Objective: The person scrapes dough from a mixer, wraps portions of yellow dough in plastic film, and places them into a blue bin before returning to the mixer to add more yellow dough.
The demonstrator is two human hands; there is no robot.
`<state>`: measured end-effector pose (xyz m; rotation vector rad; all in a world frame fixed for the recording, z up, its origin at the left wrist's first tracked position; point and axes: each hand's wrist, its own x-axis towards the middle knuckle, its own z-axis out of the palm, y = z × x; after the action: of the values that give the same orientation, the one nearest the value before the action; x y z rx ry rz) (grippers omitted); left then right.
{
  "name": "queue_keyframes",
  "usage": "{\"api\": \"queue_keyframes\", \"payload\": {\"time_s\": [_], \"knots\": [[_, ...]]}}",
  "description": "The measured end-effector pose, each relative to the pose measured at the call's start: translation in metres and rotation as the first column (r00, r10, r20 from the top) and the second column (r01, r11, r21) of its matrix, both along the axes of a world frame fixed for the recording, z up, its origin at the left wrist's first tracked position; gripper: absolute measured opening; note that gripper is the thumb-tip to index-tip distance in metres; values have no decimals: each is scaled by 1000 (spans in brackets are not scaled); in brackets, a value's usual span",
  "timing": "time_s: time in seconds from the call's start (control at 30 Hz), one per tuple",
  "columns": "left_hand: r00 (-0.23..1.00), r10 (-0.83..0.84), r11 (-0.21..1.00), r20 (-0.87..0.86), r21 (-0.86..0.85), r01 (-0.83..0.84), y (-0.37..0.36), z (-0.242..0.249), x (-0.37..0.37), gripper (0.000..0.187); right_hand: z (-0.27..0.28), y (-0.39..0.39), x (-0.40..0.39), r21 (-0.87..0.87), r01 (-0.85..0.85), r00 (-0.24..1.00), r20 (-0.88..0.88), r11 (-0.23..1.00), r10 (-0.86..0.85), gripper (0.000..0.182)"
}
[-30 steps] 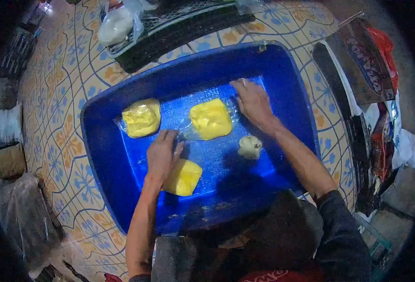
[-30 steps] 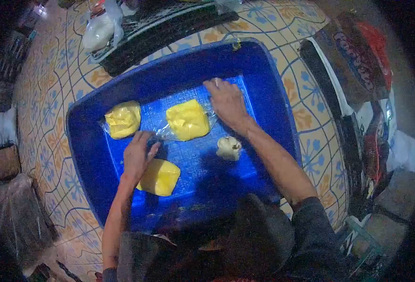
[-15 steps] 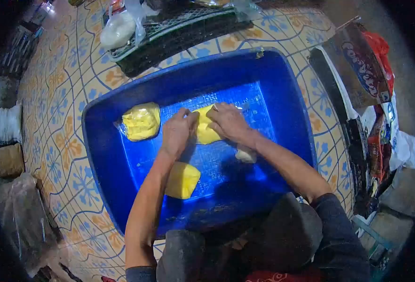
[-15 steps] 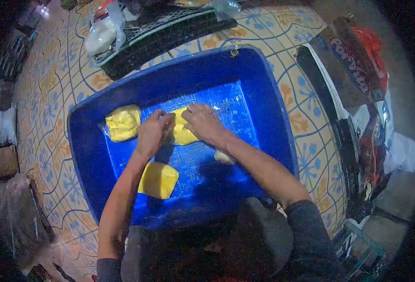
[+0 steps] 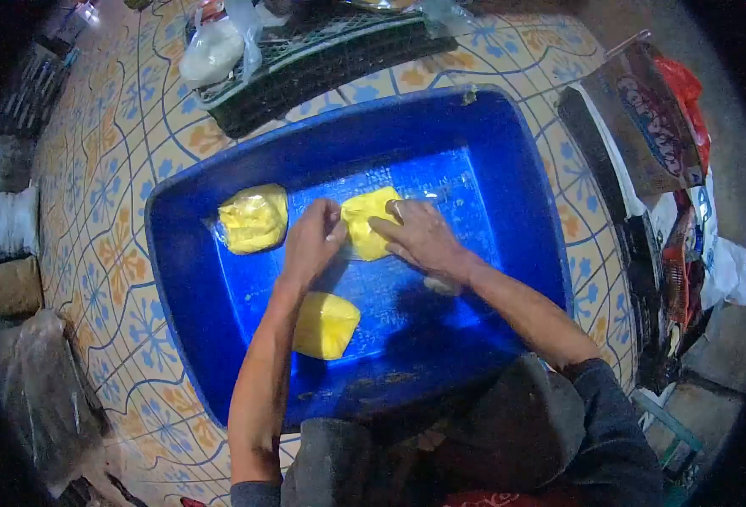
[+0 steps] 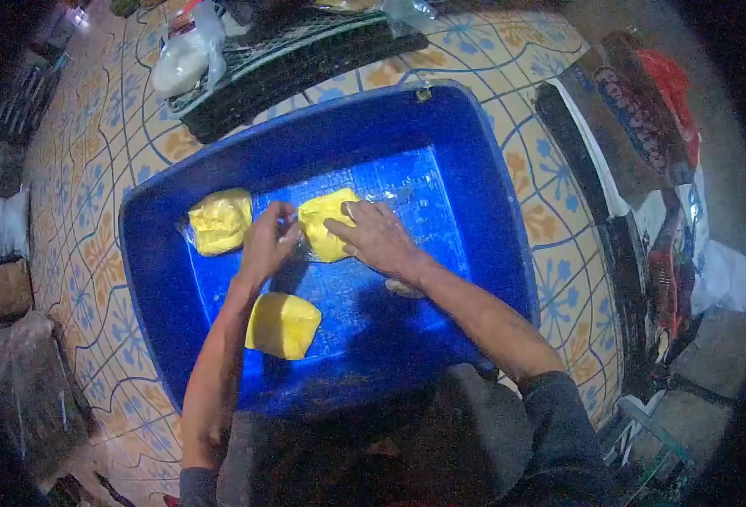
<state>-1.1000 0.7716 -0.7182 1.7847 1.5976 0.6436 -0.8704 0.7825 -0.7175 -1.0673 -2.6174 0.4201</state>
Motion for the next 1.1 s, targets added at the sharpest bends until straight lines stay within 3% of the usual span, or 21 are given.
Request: {"api": "queue_keyframes", "payload": {"time_s": [0.07, 0.13, 0.23, 0.3, 0.37, 0.5, 0.6, 0.63, 0.73, 0.77, 0.87, 1.0, 1.1], "knots": [[1000, 13, 996, -5, -87, -13, -18, -10, -3, 27, -10, -2, 0, -12, -12, 1000, 6, 1000, 12, 47], [999, 26, 998, -42, -49, -29, -36, -28, -1, 36, -10, -2, -3, 24, -19, 1000, 6, 1000, 19, 47], [988, 26, 994, -152, -102, -42, -44, -42, 2, 46, -10, 2, -3, 8, -68, 997, -21, 998, 68, 37], [978, 134, 989, -162, -36, -141, -43, -36, 6, 44, -4, 6, -3, -23, -92, 995, -30, 995, 92, 27], [962, 190, 978, -195, -45, -202, -42, -19, 9, 46, -2, 10, 1, -83, -60, 995, -81, 995, 53, 28], [974, 60, 984, -220, -153, -95, -43, -36, 4, 43, 2, 12, 9, -250, 116, 985, -94, 961, -143, 34], [982, 51, 973, -182, -213, -90, -45, -34, 8, 39, -13, 15, 14, -226, 148, 975, -127, 963, -180, 37], [985, 114, 978, -133, -160, -135, -46, -34, 10, 37, -16, 15, 13, -206, 156, 976, -121, 966, -183, 37], [913, 308, 863, 265, -483, -151, -38, -38, 9, 37, -20, 15, 7, -148, 157, 977, -119, 976, -175, 36], [943, 252, 927, 215, -335, -171, -35, -47, 7, 34, -14, 12, 4, -154, 160, 979, -103, 975, -177, 36], [969, 199, 933, 146, -332, -142, -35, -61, 1, 28, -11, 12, 2, -175, 140, 972, -161, 975, -169, 35], [949, 215, 934, 229, -331, -132, -43, -52, 2, 24, -10, 8, 5, -175, 177, 966, -159, 968, -205, 35], [941, -12, 963, 339, -251, 103, -53, -37, -4, 19, -11, 4, 8, -197, 220, 965, -99, 955, -243, 37]]}}
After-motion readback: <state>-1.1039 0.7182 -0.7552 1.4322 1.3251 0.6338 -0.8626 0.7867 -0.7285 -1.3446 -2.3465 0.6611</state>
